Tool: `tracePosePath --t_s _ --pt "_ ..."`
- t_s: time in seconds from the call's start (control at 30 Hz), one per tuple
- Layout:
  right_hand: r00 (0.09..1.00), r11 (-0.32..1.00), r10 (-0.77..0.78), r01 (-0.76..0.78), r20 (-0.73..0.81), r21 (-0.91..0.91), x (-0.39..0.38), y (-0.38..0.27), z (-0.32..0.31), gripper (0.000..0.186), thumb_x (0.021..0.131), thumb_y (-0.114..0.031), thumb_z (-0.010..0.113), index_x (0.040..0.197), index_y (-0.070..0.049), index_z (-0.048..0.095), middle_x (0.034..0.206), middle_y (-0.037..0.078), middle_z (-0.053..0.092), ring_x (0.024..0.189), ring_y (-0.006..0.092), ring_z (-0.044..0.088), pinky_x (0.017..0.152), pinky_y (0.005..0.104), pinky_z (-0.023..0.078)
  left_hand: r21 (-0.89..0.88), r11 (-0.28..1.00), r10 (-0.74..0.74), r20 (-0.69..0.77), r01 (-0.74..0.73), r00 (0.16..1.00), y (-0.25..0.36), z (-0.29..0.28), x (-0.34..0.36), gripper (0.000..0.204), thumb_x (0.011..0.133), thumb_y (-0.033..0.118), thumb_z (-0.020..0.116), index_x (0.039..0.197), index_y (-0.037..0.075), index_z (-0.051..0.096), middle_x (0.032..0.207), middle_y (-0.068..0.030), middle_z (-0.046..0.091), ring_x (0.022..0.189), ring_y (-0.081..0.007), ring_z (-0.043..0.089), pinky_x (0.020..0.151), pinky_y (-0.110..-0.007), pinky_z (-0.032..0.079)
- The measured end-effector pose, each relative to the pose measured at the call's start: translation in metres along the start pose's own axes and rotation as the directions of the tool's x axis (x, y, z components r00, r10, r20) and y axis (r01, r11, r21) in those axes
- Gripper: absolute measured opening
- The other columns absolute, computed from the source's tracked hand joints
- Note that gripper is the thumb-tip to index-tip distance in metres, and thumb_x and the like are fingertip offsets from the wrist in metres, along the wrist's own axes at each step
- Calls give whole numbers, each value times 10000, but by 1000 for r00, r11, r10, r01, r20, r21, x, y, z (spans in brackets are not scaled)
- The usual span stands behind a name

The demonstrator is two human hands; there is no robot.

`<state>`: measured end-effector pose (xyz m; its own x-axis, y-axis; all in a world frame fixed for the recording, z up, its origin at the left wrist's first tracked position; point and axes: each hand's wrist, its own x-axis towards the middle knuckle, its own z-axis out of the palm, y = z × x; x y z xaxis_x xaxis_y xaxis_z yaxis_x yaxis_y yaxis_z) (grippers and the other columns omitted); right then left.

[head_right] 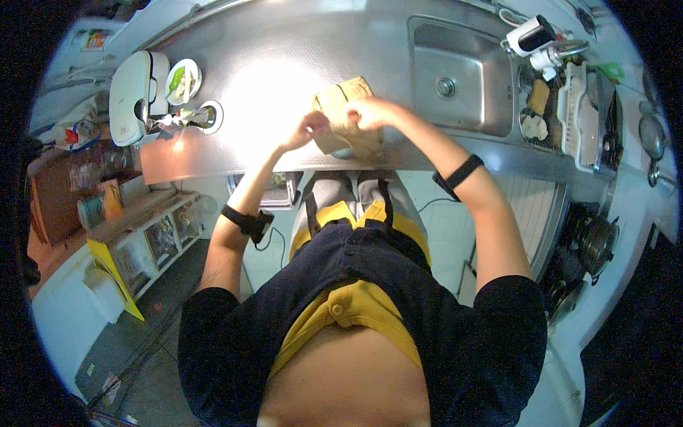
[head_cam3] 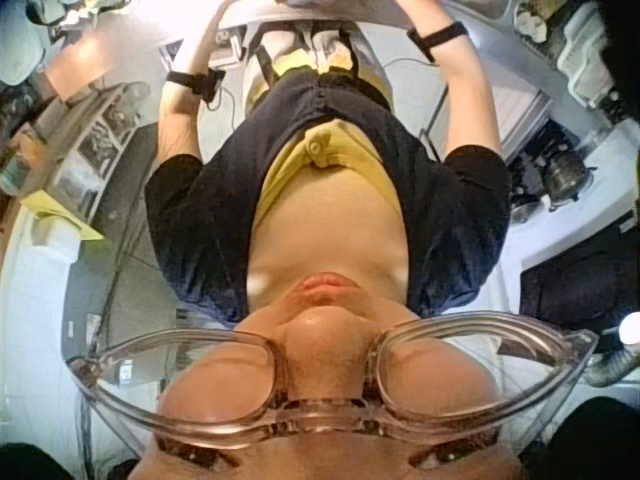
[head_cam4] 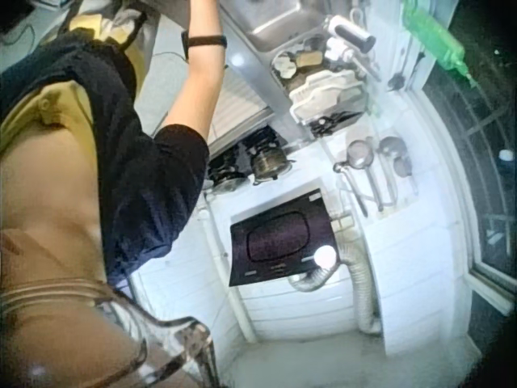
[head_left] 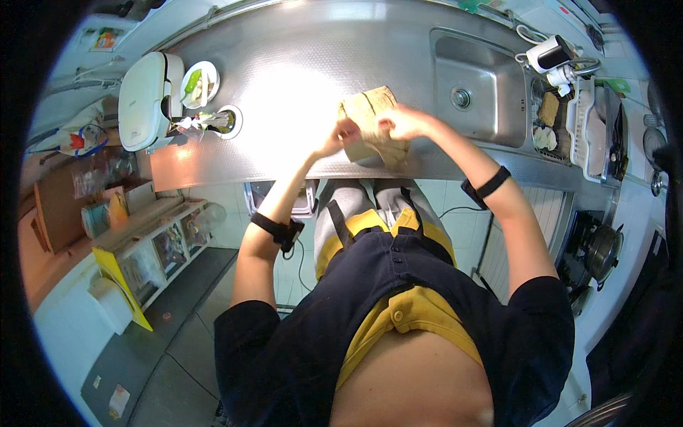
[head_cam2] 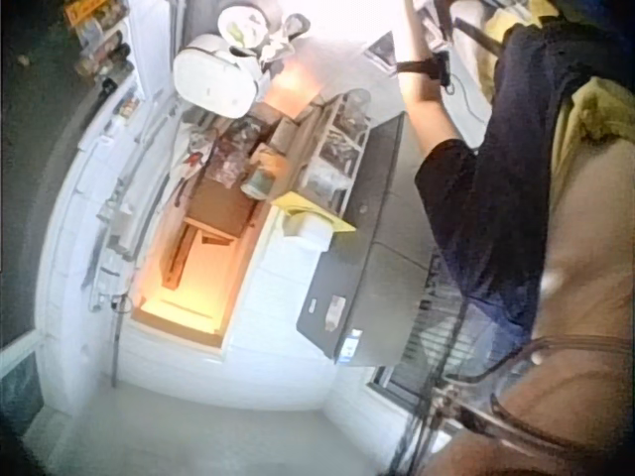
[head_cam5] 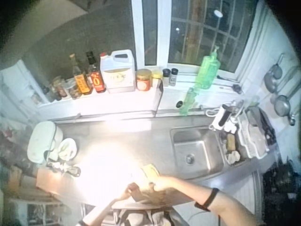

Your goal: The person scrubs the stainless steel sink with a sponge, rinses the sponge under the faucet, and wipes the sink and surrounding countertop with a cloth. The person repeatedly rinses and wrings the cloth, then dries the sink and counter surfaces.

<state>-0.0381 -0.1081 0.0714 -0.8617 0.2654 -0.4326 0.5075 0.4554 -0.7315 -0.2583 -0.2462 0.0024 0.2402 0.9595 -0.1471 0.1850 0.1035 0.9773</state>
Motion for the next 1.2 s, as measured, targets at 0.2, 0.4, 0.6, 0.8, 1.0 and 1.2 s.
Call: tracePosePath --t_s 0.2,0.4,0.6,0.8,1.0,1.2 --pt "641 795 -456 -20 -618 -607 16 -3 25 620 800 -150 664 1388 -131 469 1438 134 433 1340 325 391 1121 545 286 777 617 356 -420 127 835 6 11 24 499 830 107 670 1310 109 536 1432 -171 437 1331 -381 397 1099 -512 323" --pt "824 837 -211 -127 -527 -533 -3 13 80 604 821 -329 641 1387 -167 503 1474 133 362 1420 304 255 1150 588 154 726 681 220 -334 101 917 -16 46 3 517 753 130 723 1251 104 585 1526 -192 301 1431 -447 191 1131 -570 250" --pt "895 786 -159 -141 -418 -602 -10 21 61 461 792 -226 659 1245 -142 626 1300 136 517 1297 309 395 1080 571 273 707 683 138 -374 186 917 -30 34 1 485 715 57 658 1196 62 595 1472 -230 339 1402 -475 231 1090 -562 331" --pt "500 891 89 -427 -862 -156 42 62 31 266 868 -260 643 1017 -41 650 1096 146 617 1060 334 563 888 468 459 312 884 -7 -735 348 678 -30 47 -7 403 809 134 681 1180 14 579 1361 -174 459 1215 -314 466 1034 -462 406" --pt "518 694 720 -538 -463 478 16 63 93 657 647 -441 854 1061 -30 553 964 90 594 899 183 578 678 331 500 -538 803 -484 -342 254 806 -3 47 -36 380 835 172 674 1163 2 582 1297 -160 490 1149 -296 498 976 -423 433" --pt "612 361 791 -451 -12 816 15 49 84 624 713 -398 814 1200 -106 555 1139 68 581 960 182 560 769 314 488 -742 648 -459 -196 175 866 28 42 -29 368 861 209 666 1146 -10 585 1233 -146 521 1084 -277 530 918 -384 459"
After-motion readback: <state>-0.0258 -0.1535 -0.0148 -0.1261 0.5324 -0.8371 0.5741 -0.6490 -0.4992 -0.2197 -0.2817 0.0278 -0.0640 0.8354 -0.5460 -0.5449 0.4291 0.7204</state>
